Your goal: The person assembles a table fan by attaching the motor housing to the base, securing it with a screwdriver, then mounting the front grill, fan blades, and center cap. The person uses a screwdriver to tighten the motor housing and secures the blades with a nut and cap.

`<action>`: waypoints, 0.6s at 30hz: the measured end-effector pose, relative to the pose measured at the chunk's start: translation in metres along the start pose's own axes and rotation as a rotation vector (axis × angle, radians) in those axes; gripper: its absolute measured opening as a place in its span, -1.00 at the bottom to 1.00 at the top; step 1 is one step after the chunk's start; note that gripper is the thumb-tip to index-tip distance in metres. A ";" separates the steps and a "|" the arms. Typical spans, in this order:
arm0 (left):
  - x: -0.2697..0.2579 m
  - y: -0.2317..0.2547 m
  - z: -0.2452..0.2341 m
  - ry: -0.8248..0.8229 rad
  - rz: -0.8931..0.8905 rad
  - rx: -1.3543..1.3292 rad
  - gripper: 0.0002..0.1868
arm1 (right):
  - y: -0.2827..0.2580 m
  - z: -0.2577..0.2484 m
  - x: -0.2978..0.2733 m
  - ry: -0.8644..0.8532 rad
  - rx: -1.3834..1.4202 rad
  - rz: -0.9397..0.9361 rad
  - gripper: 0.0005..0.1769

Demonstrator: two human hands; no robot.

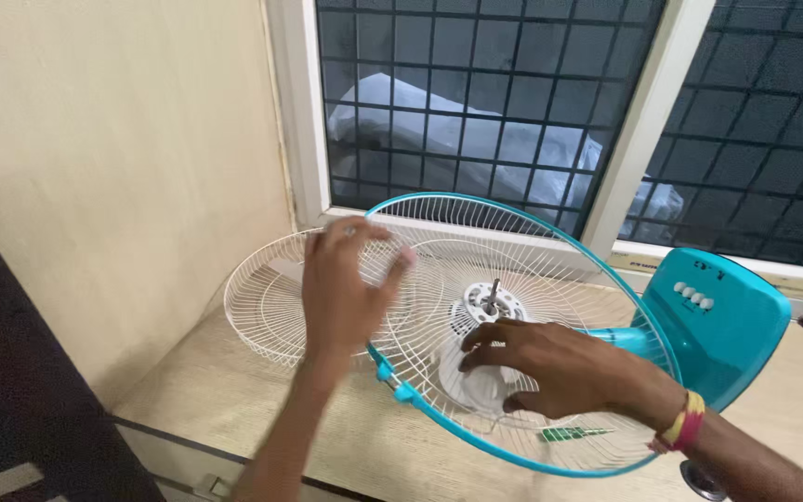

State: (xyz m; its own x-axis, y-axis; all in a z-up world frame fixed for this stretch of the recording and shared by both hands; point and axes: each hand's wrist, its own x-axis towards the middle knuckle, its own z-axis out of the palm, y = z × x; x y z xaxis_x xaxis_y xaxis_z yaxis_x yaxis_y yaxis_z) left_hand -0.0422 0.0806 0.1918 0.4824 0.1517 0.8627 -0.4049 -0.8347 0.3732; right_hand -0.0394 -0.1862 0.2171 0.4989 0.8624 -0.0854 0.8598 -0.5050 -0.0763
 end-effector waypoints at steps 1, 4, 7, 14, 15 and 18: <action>0.016 -0.018 0.007 -0.060 -0.069 -0.073 -0.53 | -0.004 0.000 0.000 0.000 -0.005 0.008 -0.27; 0.022 -0.058 0.037 -0.227 -0.187 -0.119 -0.48 | -0.006 0.005 -0.008 0.007 -0.020 0.135 -0.22; 0.007 -0.094 0.064 -0.288 -0.191 -0.015 -0.52 | 0.027 0.008 -0.013 0.077 0.026 0.198 -0.21; -0.008 -0.142 0.076 -0.432 -0.290 0.029 -0.58 | 0.153 0.023 -0.075 0.798 0.241 0.706 -0.27; -0.006 -0.142 0.074 -0.415 -0.290 0.002 -0.58 | 0.168 0.026 -0.083 0.867 0.278 0.780 -0.24; -0.004 -0.133 0.063 -0.388 -0.340 -0.057 -0.56 | 0.195 0.042 -0.102 0.965 0.561 0.755 -0.27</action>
